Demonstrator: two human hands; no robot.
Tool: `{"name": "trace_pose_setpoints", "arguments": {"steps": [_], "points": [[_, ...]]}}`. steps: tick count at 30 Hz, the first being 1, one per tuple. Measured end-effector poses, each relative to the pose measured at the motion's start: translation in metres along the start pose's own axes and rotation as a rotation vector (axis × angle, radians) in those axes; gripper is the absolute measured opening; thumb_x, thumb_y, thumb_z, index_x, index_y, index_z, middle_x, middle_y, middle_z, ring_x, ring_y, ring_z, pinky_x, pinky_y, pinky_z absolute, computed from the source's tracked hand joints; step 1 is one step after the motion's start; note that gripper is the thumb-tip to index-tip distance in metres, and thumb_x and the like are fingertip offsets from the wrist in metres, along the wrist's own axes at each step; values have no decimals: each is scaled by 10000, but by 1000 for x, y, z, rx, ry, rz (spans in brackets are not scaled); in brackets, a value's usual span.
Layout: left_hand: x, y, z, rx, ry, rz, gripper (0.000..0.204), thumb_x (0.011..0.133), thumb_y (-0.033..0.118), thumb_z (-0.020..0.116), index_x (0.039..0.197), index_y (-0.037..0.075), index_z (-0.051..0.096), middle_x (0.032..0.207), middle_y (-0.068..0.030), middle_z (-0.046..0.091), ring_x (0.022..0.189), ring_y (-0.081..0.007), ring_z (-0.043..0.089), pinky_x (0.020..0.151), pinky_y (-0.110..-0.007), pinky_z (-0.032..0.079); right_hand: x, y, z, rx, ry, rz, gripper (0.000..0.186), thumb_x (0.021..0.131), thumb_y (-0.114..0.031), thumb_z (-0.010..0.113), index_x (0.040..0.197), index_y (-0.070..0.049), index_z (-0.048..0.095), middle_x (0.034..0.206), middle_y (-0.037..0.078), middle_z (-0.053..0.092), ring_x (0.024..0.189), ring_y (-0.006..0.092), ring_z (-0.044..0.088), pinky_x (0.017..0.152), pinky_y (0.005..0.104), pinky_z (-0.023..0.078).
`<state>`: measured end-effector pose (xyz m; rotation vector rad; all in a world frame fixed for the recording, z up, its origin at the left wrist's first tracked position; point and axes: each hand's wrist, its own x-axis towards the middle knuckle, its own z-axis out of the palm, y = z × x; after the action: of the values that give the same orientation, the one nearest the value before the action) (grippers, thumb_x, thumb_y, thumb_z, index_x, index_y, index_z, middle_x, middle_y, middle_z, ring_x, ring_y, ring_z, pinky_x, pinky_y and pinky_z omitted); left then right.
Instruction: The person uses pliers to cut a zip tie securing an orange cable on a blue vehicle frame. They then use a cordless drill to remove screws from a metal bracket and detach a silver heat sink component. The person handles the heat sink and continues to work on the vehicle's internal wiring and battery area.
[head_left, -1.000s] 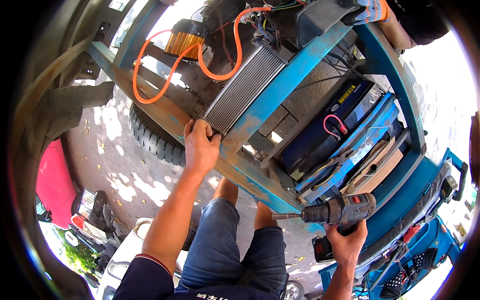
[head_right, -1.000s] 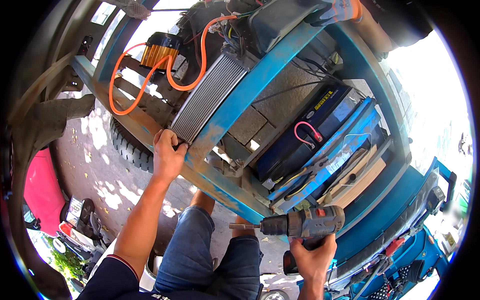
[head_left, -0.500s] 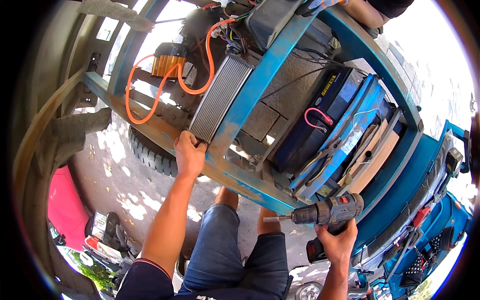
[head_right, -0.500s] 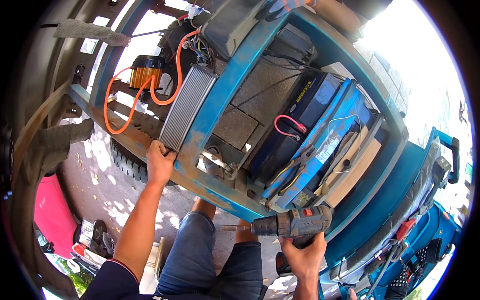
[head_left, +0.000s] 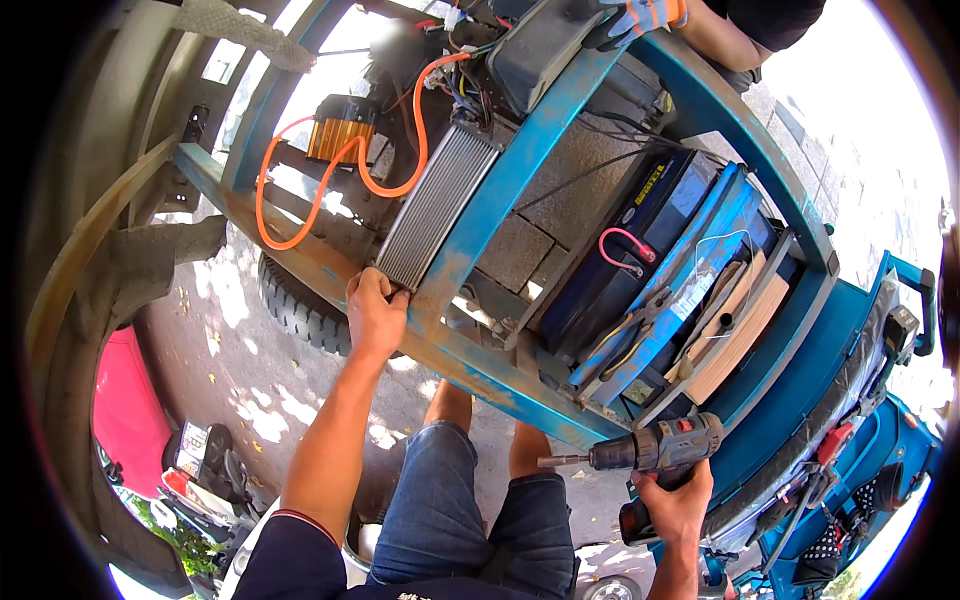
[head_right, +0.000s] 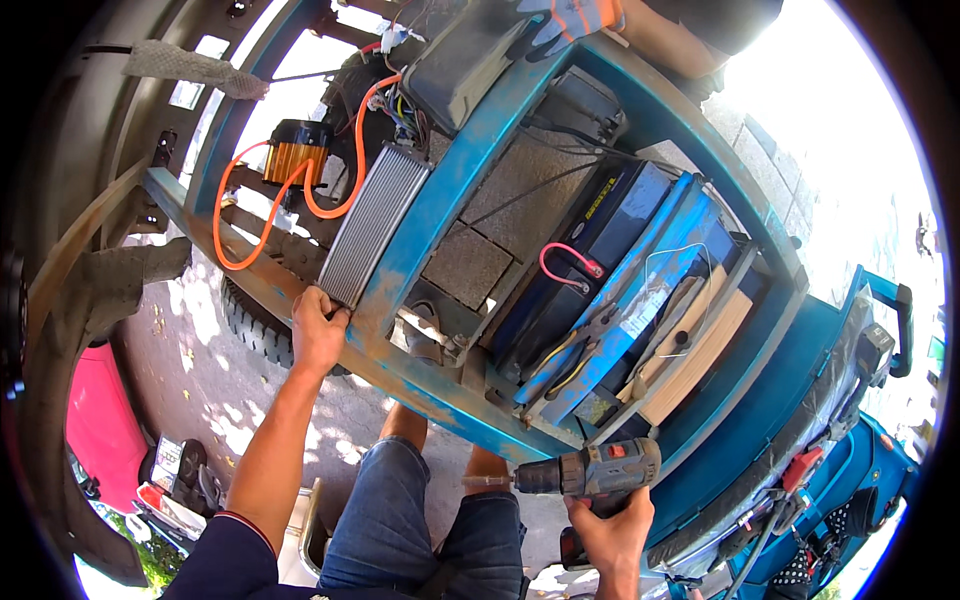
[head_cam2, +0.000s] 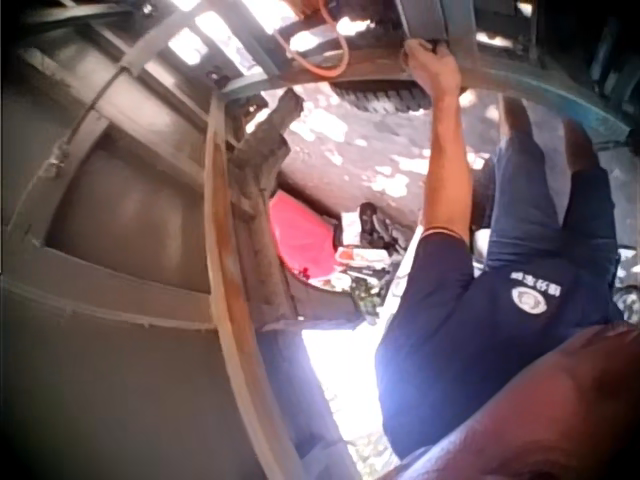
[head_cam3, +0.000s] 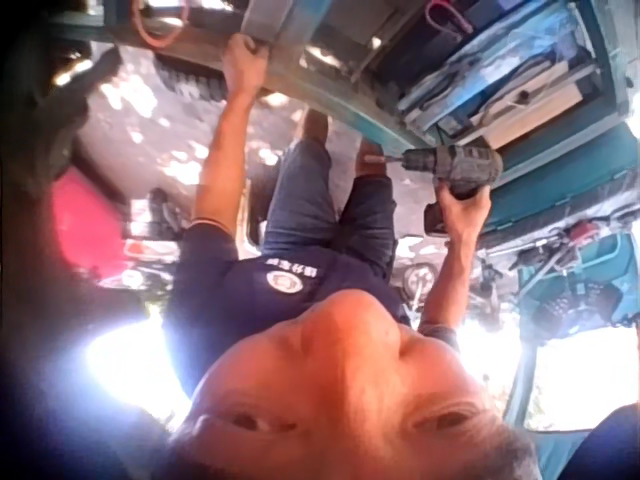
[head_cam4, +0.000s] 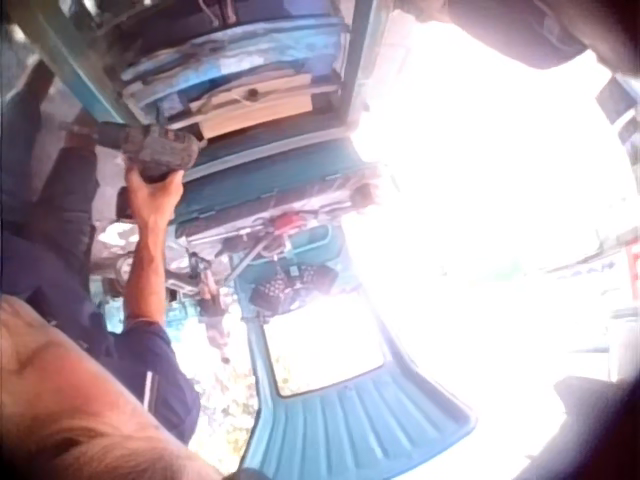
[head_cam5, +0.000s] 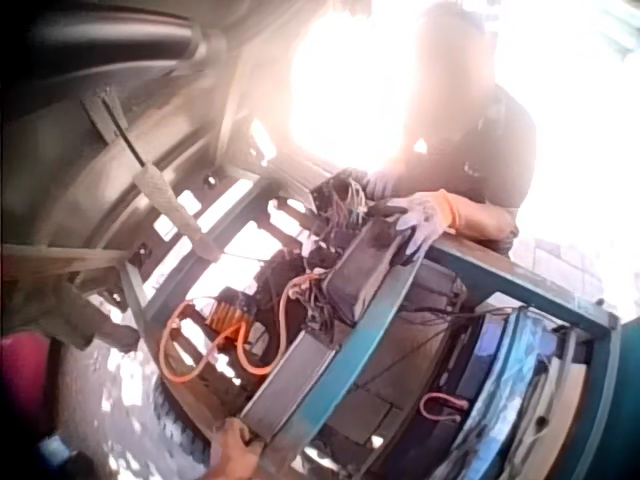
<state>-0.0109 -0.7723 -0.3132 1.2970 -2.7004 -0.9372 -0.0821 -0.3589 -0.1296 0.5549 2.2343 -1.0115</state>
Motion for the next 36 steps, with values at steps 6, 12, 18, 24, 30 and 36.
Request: {"name": "trace_pose_setpoints", "arguments": {"steps": [6,12,18,24,30,36], "points": [[2,-2,5,-191,-51,-211,311,789,4,741,838,37,435,813,-128,478,797,-333,494,794,-452,445,-6,-5,-10,-15,-18,22,550,687,-29,827,1185,-9,596,974,35,689,841,119,638,797,293,546],[0,-10,11,-93,28,-33,320,790,-12,731,836,37,419,775,-121,478,757,-333,495,761,-459,442,-4,7,-7,15,14,-12,541,674,-49,855,1148,22,604,930,75,724,802,127,658,761,295,555],[-1,-9,13,-156,61,-36,312,805,-20,720,838,36,414,697,-108,482,649,-303,464,685,-419,454,-11,-7,-9,8,-8,-21,517,686,-47,854,1135,14,605,914,80,725,802,128,669,741,302,563],[-1,-11,9,-75,65,49,303,807,-20,714,840,32,418,720,-120,492,659,-301,463,693,-418,461,-13,3,-10,-24,-25,19,541,686,-42,846,1166,6,601,980,58,707,850,130,652,798,301,548],[-3,-7,13,-139,66,-30,303,798,-20,715,840,36,420,752,-131,491,712,-332,500,721,-429,464,-19,16,-10,2,-6,25,539,682,-29,833,1169,6,604,964,57,702,828,126,648,794,298,556],[-8,-13,16,-143,95,50,303,805,10,724,865,33,428,767,-142,492,748,-375,498,736,-489,423,-21,11,-3,-14,-19,1,544,682,-28,830,1171,23,597,951,78,714,816,130,661,772,296,559]]}}
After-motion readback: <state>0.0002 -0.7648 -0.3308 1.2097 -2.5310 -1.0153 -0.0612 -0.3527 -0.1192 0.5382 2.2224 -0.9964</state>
